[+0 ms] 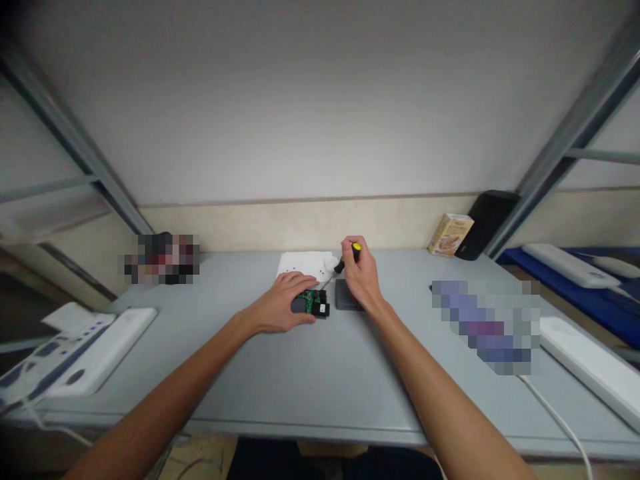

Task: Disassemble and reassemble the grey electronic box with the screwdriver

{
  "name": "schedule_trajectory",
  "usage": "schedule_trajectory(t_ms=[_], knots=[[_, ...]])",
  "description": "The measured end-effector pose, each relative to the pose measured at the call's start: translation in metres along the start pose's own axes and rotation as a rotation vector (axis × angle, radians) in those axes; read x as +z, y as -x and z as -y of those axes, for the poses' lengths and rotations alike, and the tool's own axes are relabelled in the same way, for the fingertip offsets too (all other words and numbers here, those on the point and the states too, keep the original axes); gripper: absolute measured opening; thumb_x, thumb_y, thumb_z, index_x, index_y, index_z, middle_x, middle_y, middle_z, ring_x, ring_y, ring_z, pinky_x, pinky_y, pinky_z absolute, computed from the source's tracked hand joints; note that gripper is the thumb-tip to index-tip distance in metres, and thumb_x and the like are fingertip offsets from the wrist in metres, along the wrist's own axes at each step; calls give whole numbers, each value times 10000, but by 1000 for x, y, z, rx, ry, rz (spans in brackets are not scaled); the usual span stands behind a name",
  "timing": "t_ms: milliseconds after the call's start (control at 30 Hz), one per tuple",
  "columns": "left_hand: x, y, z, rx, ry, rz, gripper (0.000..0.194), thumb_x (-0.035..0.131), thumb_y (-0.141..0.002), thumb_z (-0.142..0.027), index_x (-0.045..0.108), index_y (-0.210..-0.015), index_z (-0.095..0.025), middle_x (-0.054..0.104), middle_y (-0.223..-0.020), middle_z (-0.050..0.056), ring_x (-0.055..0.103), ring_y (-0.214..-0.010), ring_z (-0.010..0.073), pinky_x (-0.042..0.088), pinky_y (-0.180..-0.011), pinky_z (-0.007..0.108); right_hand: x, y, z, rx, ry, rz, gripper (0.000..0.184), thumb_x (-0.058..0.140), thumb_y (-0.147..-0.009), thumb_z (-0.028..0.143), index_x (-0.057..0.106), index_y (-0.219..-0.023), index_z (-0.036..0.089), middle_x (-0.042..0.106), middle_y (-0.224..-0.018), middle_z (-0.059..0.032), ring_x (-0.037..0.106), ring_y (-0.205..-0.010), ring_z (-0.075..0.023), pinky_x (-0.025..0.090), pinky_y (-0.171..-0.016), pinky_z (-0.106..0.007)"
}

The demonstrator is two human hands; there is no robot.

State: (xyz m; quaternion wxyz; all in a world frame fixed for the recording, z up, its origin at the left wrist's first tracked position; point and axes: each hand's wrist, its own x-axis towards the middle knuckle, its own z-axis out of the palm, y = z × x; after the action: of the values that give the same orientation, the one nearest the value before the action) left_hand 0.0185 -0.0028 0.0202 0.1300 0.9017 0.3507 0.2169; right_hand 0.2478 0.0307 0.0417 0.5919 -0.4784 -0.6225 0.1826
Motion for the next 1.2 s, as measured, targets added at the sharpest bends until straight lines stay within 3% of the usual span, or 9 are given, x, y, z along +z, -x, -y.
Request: schedule_trajectory(t_ms=[133,333,533,700,1200], knots=[[7,-10,-3,38,1,62,651,797,-799,-509,572,-1353,-251,650,-1296,91,542,-1225,304,358,-1087,454,-2,5,-11,30,-11,7,386,488,-974,590,601,-1012,222,545,-725,27,492,-641,-151,407,-615,-266],[19,-7,-2,-39,50,-17,549,795,-807,-486,612,-1266,-245,666,-1269,73,554,-1183,285,386,-1057,439,-7,3,-10,45,-2,-33,368,528,-961,566,617,-958,209,570,-731,17,505,-642,-149,420,-614,-261],[23,-4,-5,-125,70,-51,589,857,-739,-458,624,-1243,-260,675,-1238,64,559,-1159,292,397,-1032,447,-3,8,-12,-3,43,-21,337,545,-964,531,625,-924,206,592,-746,11,531,-664,-154,430,-649,-272],[19,-5,-10,-121,57,-56,611,882,-705,-433,626,-1234,-267,681,-1227,54,554,-1155,291,390,-1023,445,-4,10,-13,-78,90,-13,311,527,-983,498,622,-917,210,612,-780,2,555,-702,-161,436,-687,-281],[28,-4,-1,-156,102,-70,607,882,-705,-475,652,-1225,-259,688,-1224,55,558,-1156,286,415,-1036,444,-2,7,-20,-71,253,-12,370,527,-965,560,652,-913,215,684,-849,-34,577,-700,-176,445,-702,-306]])
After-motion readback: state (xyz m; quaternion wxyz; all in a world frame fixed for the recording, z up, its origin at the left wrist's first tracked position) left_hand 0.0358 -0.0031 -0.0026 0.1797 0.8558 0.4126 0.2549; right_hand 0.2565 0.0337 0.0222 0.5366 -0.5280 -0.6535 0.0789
